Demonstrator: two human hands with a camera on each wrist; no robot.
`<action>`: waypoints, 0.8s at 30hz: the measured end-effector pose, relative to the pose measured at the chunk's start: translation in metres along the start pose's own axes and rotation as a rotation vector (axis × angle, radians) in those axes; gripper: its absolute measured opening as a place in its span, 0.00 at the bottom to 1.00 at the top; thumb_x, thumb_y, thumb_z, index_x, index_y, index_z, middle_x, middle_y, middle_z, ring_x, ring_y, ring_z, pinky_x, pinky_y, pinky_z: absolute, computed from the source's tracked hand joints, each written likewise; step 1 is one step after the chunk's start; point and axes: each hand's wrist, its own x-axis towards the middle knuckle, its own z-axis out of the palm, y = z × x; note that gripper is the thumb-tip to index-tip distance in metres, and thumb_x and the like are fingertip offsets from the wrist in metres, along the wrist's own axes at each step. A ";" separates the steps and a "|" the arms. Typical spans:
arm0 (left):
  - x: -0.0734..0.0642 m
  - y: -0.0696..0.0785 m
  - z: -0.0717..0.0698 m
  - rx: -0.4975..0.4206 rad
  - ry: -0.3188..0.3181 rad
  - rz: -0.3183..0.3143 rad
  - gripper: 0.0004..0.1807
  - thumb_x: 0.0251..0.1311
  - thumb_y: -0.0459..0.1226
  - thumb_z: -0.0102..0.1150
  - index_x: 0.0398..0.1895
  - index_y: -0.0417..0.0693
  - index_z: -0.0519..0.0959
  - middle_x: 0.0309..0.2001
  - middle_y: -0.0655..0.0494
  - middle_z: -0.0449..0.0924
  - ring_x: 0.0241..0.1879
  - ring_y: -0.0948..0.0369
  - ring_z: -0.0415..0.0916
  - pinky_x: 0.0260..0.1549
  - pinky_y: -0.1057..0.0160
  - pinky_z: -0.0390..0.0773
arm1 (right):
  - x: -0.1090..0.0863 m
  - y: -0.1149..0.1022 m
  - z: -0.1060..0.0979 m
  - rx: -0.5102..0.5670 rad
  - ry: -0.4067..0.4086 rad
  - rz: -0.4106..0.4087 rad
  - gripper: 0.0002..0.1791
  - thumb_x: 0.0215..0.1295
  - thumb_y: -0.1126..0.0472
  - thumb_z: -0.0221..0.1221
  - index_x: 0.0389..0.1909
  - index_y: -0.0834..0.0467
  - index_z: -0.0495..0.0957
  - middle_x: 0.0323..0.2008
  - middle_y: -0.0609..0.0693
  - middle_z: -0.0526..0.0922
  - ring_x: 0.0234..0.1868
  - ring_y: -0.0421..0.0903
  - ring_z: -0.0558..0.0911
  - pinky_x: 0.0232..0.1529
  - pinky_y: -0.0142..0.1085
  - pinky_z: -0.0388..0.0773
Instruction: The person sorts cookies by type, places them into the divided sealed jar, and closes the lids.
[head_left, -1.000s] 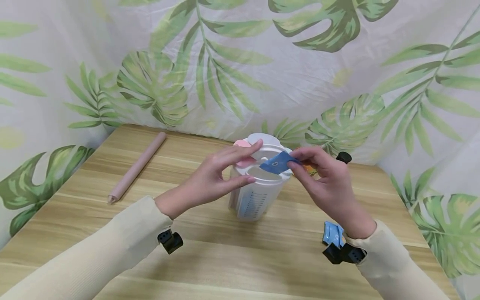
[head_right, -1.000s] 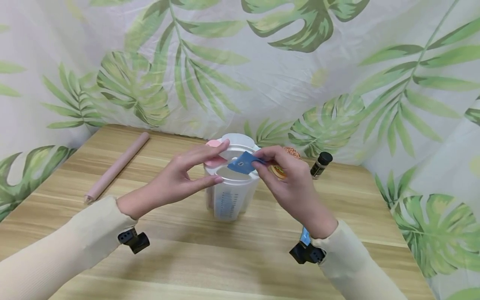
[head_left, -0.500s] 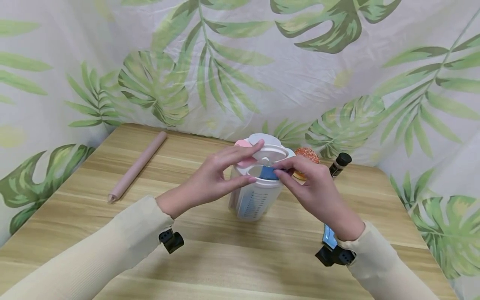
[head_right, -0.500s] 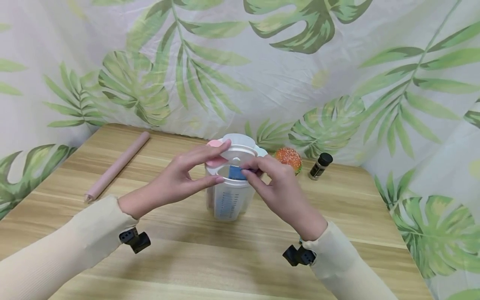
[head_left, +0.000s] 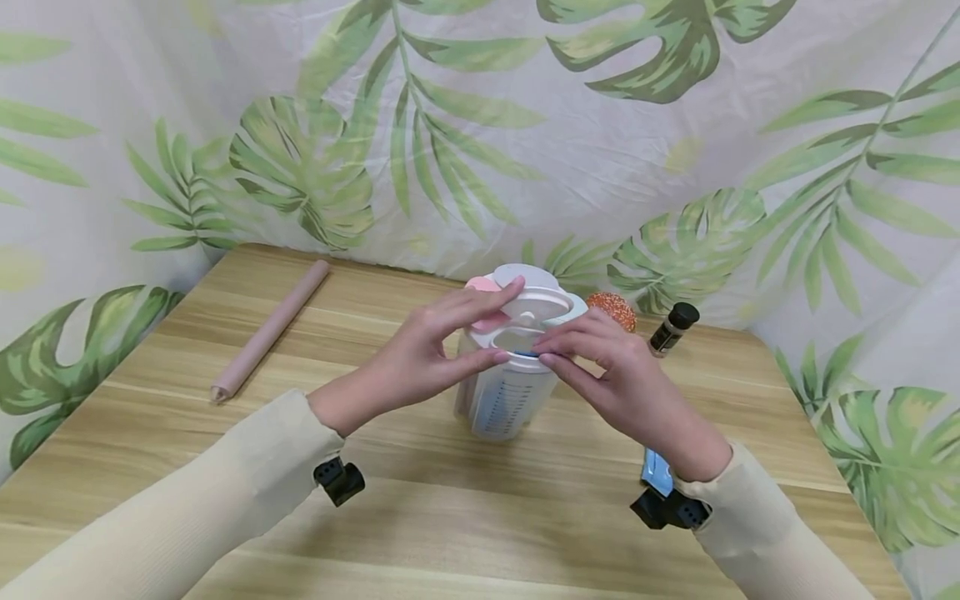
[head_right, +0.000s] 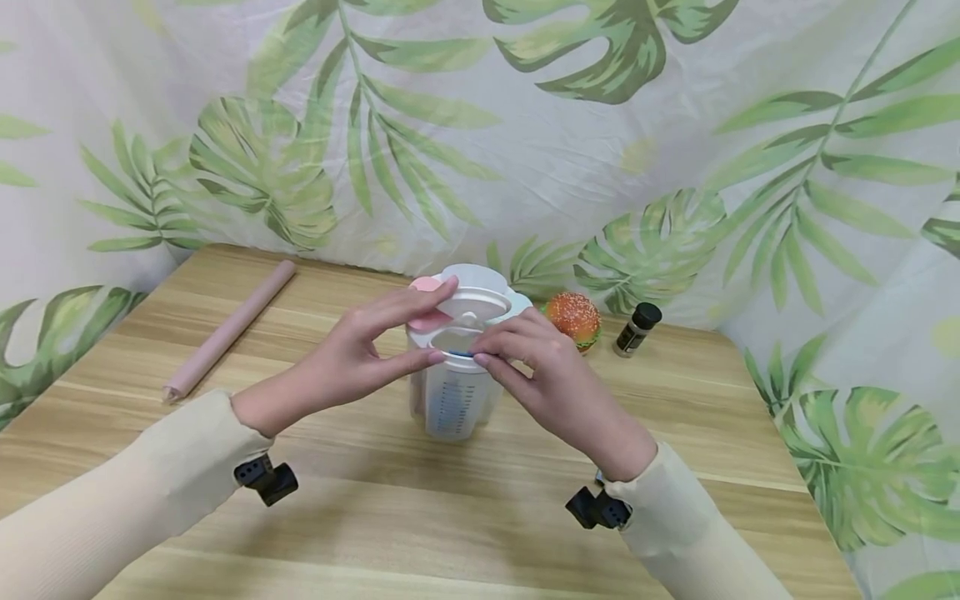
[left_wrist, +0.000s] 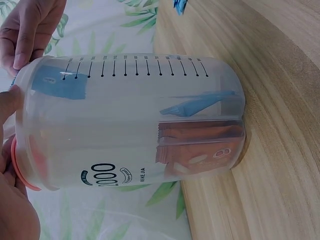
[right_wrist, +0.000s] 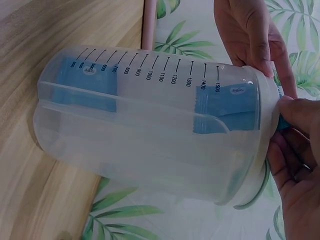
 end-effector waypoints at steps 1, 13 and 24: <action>0.000 0.000 0.000 0.001 0.000 -0.001 0.40 0.61 0.32 0.74 0.76 0.41 0.69 0.66 0.48 0.82 0.64 0.56 0.79 0.73 0.53 0.74 | 0.000 -0.001 -0.001 -0.011 -0.011 -0.006 0.12 0.61 0.73 0.71 0.43 0.57 0.90 0.44 0.47 0.91 0.49 0.44 0.82 0.47 0.30 0.78; 0.001 0.000 -0.001 0.004 -0.008 0.005 0.40 0.61 0.32 0.74 0.77 0.42 0.69 0.63 0.49 0.84 0.61 0.57 0.80 0.73 0.54 0.74 | 0.002 -0.004 -0.003 -0.113 -0.069 -0.064 0.13 0.61 0.73 0.71 0.45 0.58 0.89 0.46 0.47 0.90 0.50 0.45 0.81 0.47 0.37 0.82; 0.001 -0.001 -0.002 0.017 -0.009 0.006 0.39 0.61 0.33 0.74 0.76 0.41 0.69 0.58 0.49 0.86 0.59 0.57 0.80 0.72 0.52 0.74 | 0.000 -0.004 -0.001 -0.076 -0.083 -0.037 0.13 0.63 0.72 0.70 0.47 0.59 0.89 0.48 0.48 0.90 0.50 0.44 0.81 0.45 0.30 0.80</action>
